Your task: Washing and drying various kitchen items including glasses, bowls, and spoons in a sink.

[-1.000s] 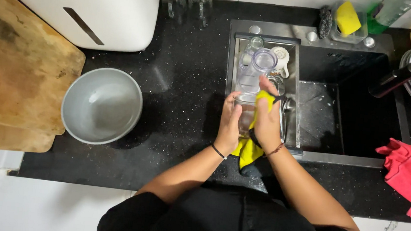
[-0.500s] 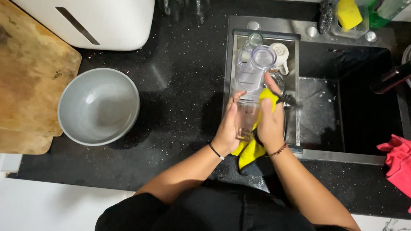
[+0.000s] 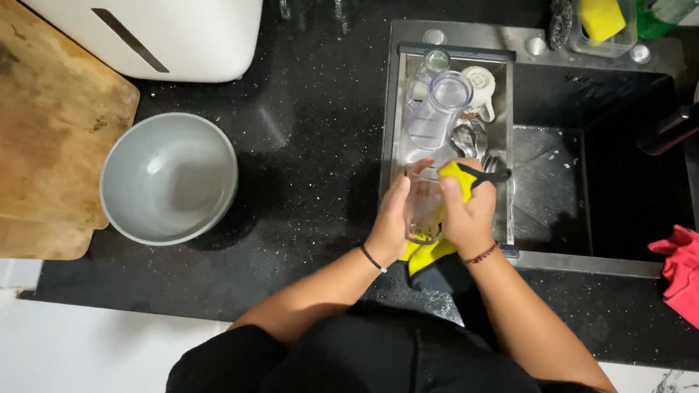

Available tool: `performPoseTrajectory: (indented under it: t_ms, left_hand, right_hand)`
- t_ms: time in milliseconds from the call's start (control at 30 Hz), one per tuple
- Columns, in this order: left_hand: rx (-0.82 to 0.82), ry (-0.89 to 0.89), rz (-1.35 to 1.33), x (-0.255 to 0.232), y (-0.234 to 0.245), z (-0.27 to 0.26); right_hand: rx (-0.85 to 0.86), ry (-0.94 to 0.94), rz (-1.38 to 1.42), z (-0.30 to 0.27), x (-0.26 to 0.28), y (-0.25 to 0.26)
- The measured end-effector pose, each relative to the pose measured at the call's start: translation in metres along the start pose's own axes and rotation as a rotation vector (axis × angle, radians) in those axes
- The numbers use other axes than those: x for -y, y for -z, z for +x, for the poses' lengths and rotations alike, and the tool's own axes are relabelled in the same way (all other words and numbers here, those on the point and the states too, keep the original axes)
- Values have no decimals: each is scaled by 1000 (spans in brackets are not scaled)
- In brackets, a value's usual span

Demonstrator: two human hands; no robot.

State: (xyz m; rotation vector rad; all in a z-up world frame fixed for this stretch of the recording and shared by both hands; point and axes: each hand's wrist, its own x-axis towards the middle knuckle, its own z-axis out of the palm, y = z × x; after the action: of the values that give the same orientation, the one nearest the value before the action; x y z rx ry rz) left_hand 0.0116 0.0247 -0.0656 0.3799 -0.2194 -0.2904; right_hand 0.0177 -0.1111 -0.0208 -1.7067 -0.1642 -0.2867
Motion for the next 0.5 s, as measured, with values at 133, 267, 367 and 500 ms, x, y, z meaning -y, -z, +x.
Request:
performPoseTrajectory:
  t_ms: [133, 267, 367, 500]
  left_hand:
    - [-279, -246, 864, -4, -2, -2]
    - [-133, -396, 1048, -3, 2, 1]
    - [-154, -192, 612, -6, 0, 3]
    - [-74, 111, 32, 2, 11, 4]
  right_hand:
    - [4, 433, -639, 4, 43, -7]
    - [81, 604, -622, -1, 60, -24]
    - [29, 434, -222, 1, 30, -21]
    - [-19, 56, 61, 4, -5, -3]
